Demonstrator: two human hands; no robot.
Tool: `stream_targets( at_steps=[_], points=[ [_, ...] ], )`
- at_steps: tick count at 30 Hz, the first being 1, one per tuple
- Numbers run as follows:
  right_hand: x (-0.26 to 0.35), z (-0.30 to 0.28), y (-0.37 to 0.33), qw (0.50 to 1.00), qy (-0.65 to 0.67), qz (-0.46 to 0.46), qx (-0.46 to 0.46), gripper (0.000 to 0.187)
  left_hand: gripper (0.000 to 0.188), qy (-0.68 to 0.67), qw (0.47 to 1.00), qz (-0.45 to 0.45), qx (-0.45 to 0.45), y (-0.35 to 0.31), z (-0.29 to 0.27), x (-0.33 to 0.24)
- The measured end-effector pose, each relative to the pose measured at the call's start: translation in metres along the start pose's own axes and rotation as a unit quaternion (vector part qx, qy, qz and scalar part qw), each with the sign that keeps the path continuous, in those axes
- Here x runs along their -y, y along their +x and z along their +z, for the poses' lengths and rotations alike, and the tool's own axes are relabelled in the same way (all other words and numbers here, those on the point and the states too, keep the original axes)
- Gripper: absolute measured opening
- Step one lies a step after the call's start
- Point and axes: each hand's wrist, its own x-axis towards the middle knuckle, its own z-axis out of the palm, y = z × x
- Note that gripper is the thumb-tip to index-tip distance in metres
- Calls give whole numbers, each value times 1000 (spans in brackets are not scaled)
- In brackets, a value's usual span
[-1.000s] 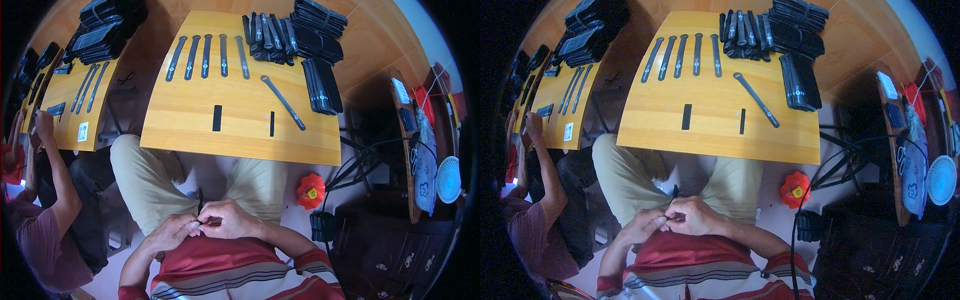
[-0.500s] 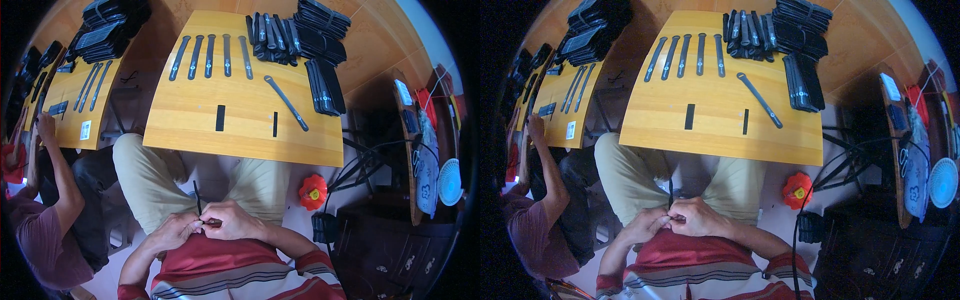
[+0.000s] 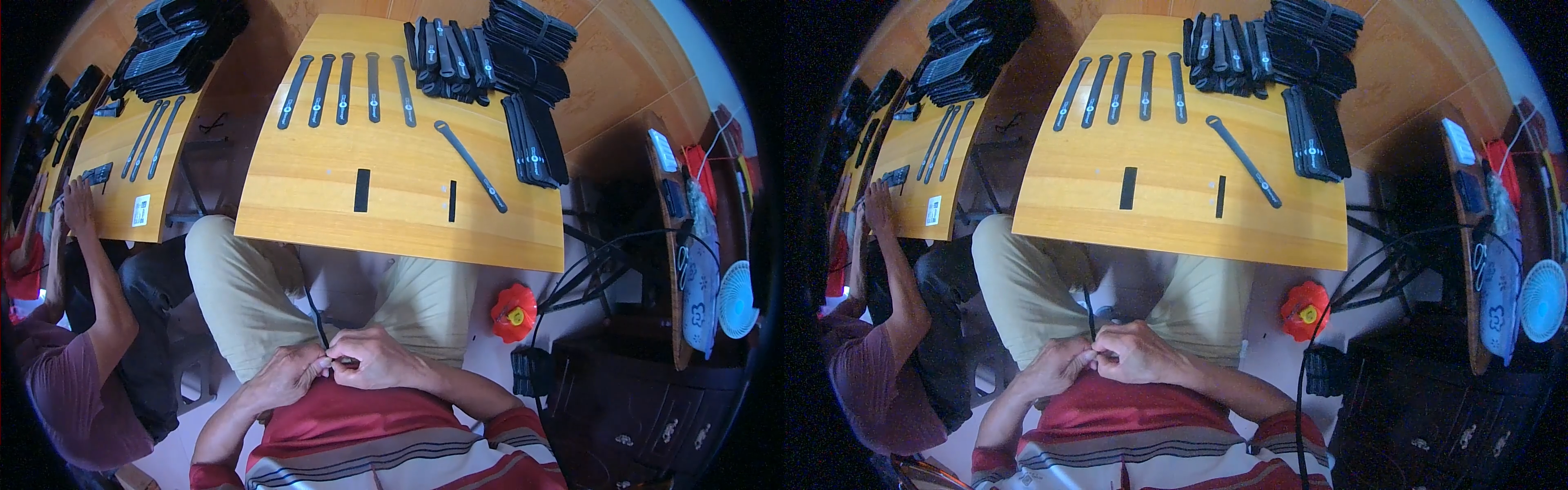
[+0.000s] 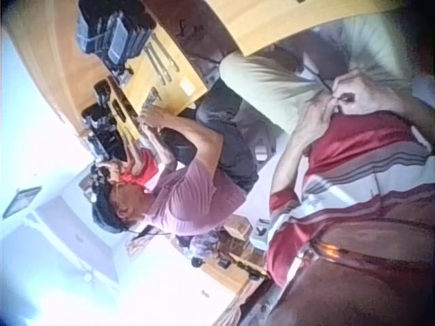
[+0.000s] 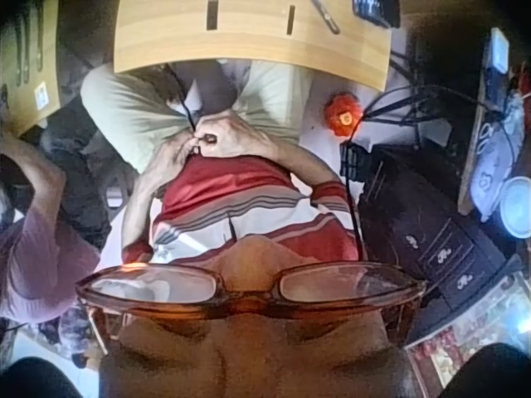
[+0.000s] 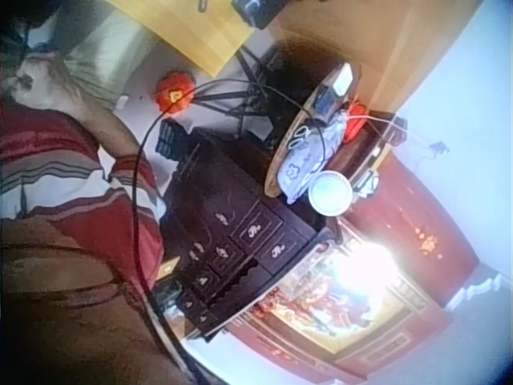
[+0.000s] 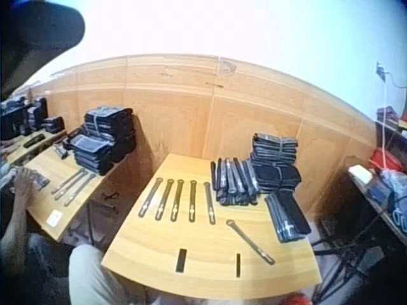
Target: Assembling and inspecting black watch straps at a workstation in a manufacturing environment.
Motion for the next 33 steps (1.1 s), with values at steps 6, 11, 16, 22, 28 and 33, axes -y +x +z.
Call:
stream_targets(
  at_steps=[6,11,16,22,28,33],
  points=[
    [-8,9,-4,999,-31,-30,-28,17,22,9,1000,7,-28,2,4,1],
    [-1,9,-1,997,-62,-16,-49,31,21,17,999,-1,-33,4,4,-3],
    [-2,7,-1,997,-64,-7,-43,40,18,10,1000,7,-13,4,5,0],
    [-18,-1,-8,999,49,16,15,37,20,-37,999,-19,-6,3,5,0],
    [-21,-11,-9,991,78,66,90,29,24,-98,995,-4,26,6,7,9],
    [-21,-11,-6,993,93,51,52,21,24,-105,994,-10,34,8,3,9]
  ],
)
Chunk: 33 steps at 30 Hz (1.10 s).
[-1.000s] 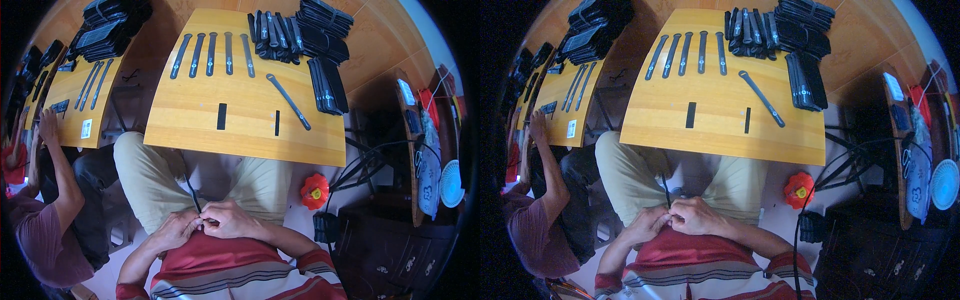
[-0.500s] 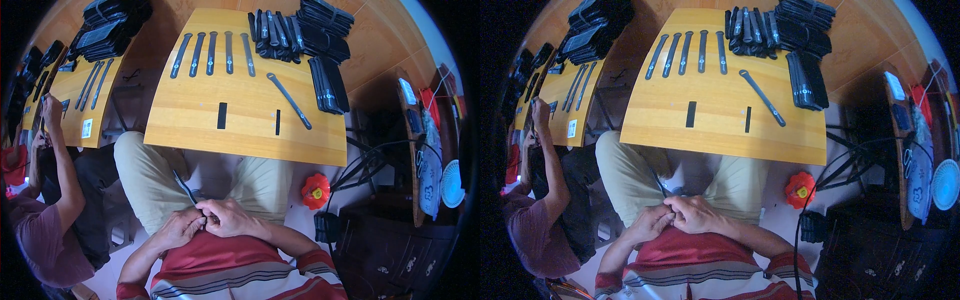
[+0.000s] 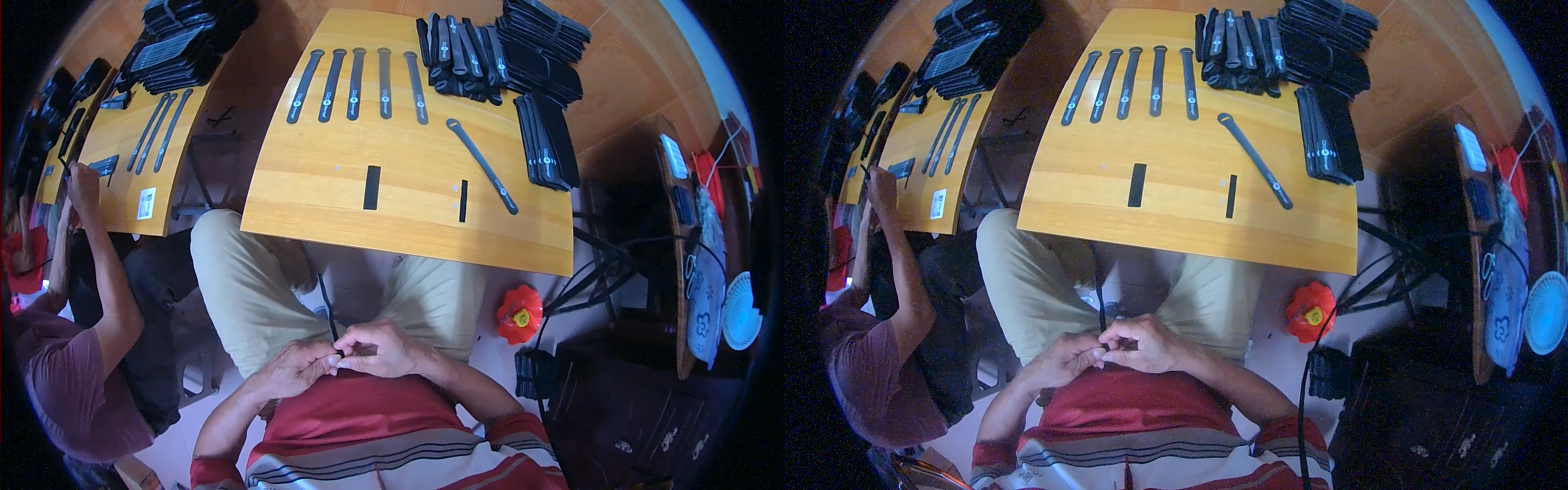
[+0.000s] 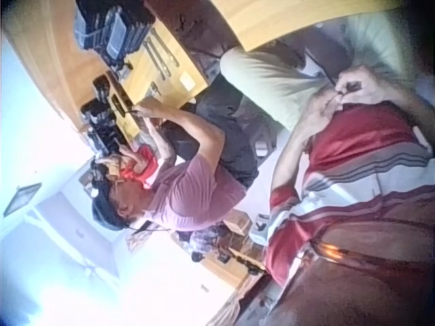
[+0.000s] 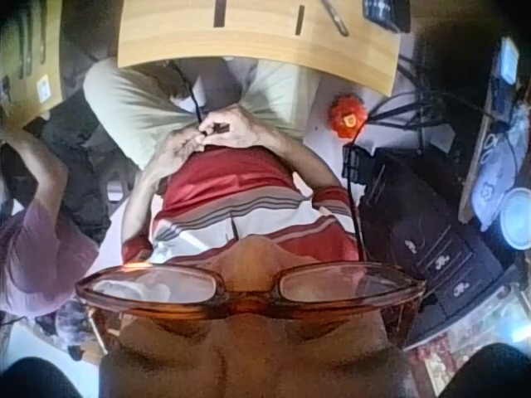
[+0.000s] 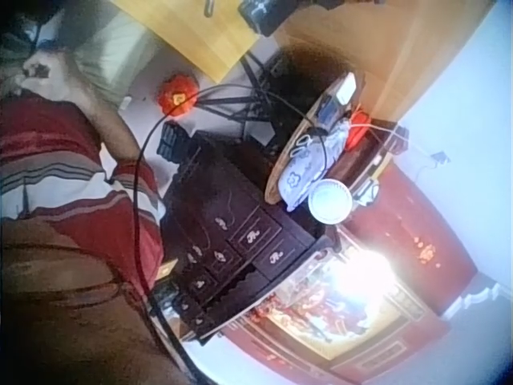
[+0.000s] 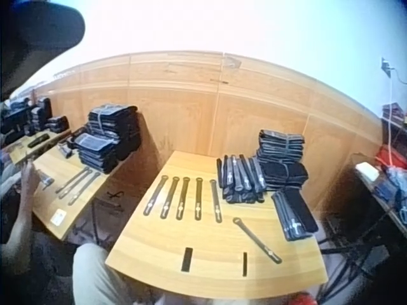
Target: Assembling and inspecting black watch straps at a workstation in a manufacturing environment.
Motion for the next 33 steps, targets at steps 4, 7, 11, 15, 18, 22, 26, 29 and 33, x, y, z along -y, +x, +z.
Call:
stream_targets(
  at_steps=[4,7,11,15,18,22,26,29,33],
  points=[
    [-3,0,0,1000,14,-7,3,20,24,-25,1000,-5,1,0,0,3],
    [1,-2,2,1000,6,-15,-3,20,24,-29,1000,-6,2,1,1,5],
    [4,-3,3,999,-48,5,22,26,23,-12,1000,8,-1,4,0,1],
    [3,-2,3,999,-38,19,22,29,20,-7,1000,21,2,5,-2,-4],
    [4,0,4,999,-47,-2,-4,36,18,1,999,35,-8,5,0,1],
    [8,6,5,997,-73,10,-13,43,17,27,999,34,-9,5,1,4],
    [3,11,3,994,-103,-22,-43,43,17,45,998,46,-25,6,1,1],
    [0,14,2,992,-103,-35,-60,39,17,50,997,51,-29,5,2,6],
    [0,16,1,993,-66,-28,-90,29,17,45,997,49,-50,6,4,7]
  ],
)
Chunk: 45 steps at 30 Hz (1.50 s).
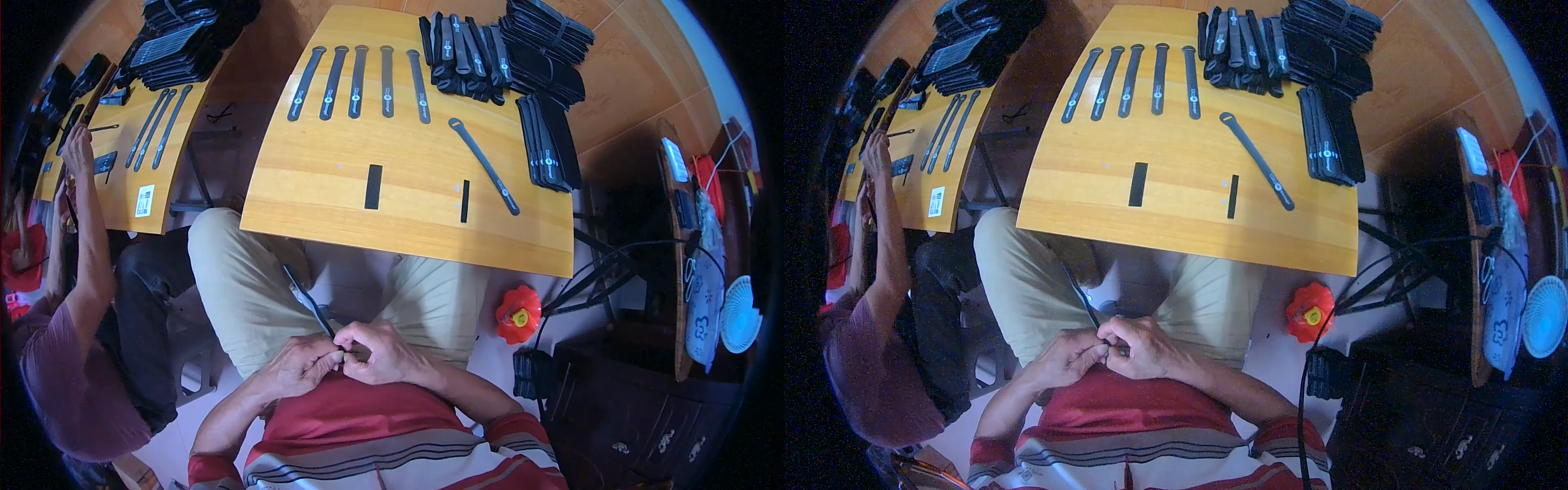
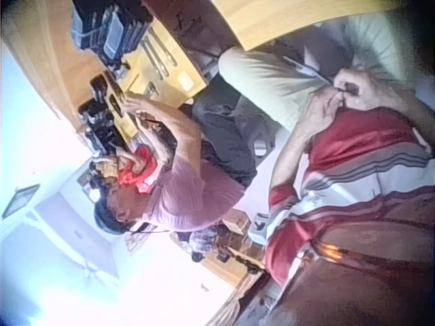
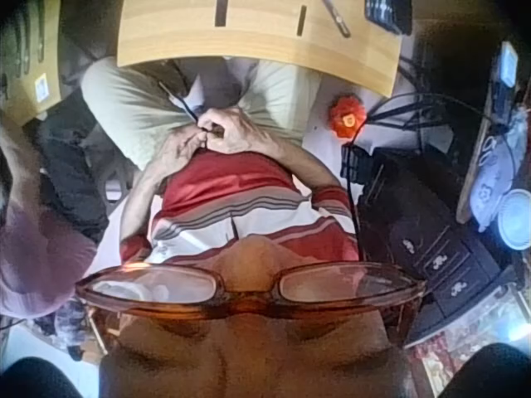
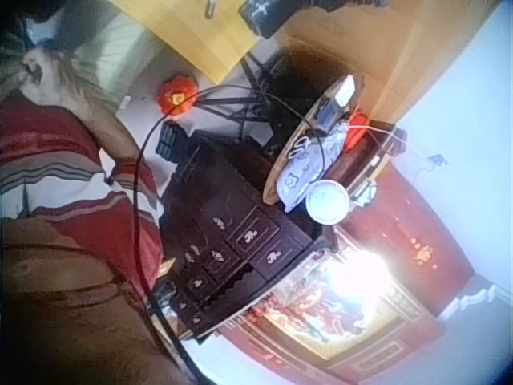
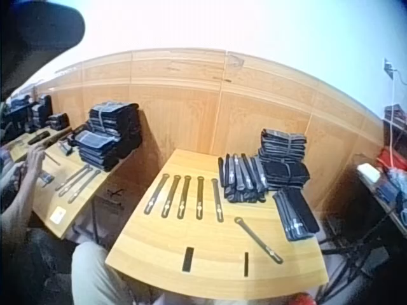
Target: Assembling and inspecting black watch straps at a workstation in a manufacturing environment.
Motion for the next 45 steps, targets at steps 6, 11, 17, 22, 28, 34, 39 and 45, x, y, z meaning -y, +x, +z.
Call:
stream_targets(
  at_steps=[6,11,17,22,28,34,39,45],
  points=[
    [-3,-4,1,1000,23,6,19,23,19,-1,1000,-12,1,-2,-2,2],
    [-2,-8,0,999,-32,-32,-5,24,17,19,1000,14,-12,1,-2,0],
    [0,-2,-12,998,3,45,-43,23,15,59,996,56,-21,7,-2,-3],
    [-8,1,-13,994,29,58,-83,21,17,97,994,26,-51,12,4,-6],
    [-14,2,-10,991,-58,-33,-119,18,17,98,992,18,-76,15,10,-2],
    [-24,1,-14,996,13,14,-86,16,15,54,996,43,-55,12,9,0],
    [-21,-12,-19,990,122,73,7,17,15,43,997,25,-53,13,7,-4],
    [-22,-26,-18,994,60,35,85,22,18,4,999,45,-13,14,9,-1]
  ],
)
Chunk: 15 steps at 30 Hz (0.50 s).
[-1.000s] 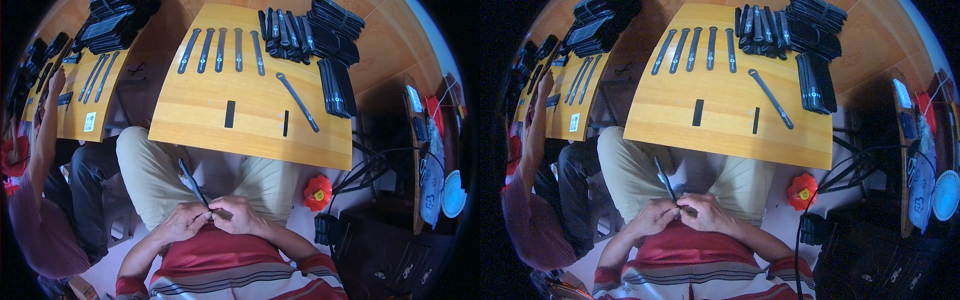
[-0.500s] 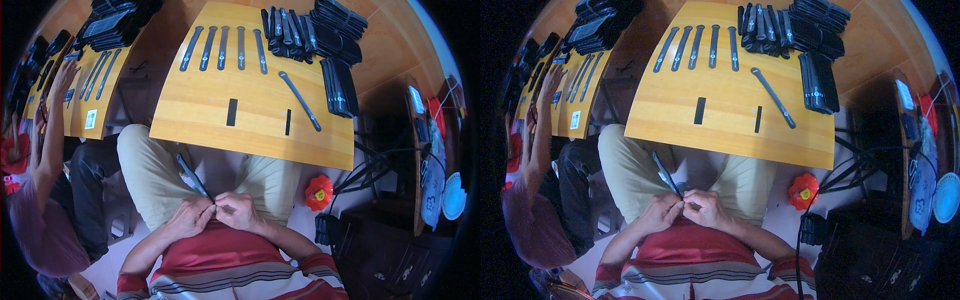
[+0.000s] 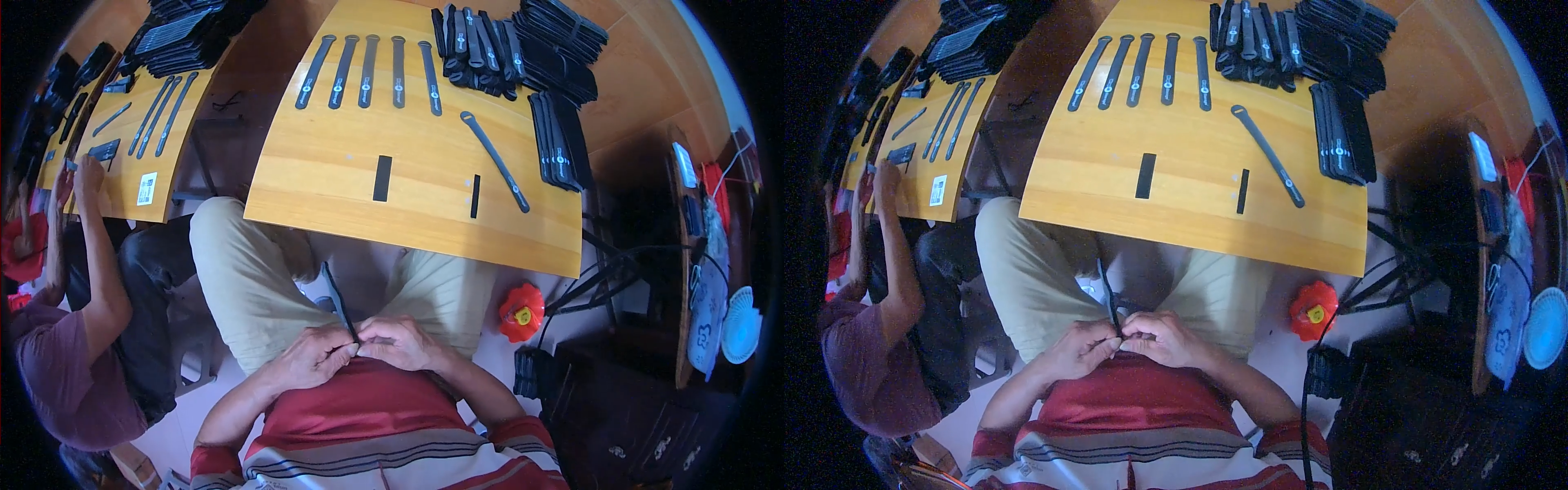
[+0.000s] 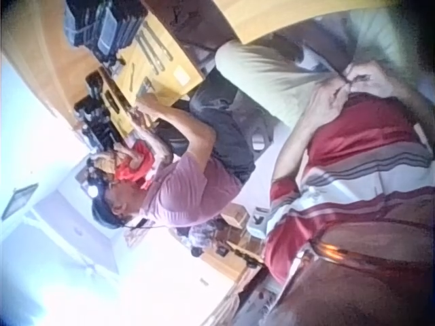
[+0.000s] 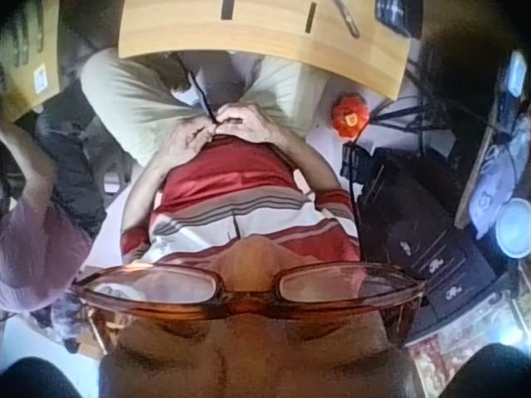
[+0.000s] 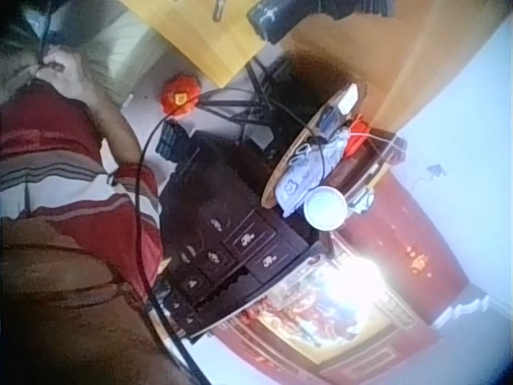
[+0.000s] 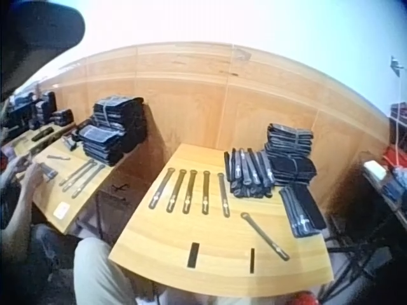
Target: Assembling and inspecting black watch straps at a workstation in a manufacturing environment.
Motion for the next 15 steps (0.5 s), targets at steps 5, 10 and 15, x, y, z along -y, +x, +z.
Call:
stream_targets(
  at_steps=[5,10,15],
  points=[
    [16,-5,10,998,-46,-11,39,13,19,-21,999,-38,16,-4,-7,-2],
    [35,4,16,969,-244,-9,47,12,23,-3,997,-77,10,-8,-7,5],
    [30,11,19,961,-275,-40,1,15,30,0,997,-77,-18,-3,-6,-3]
  ],
)
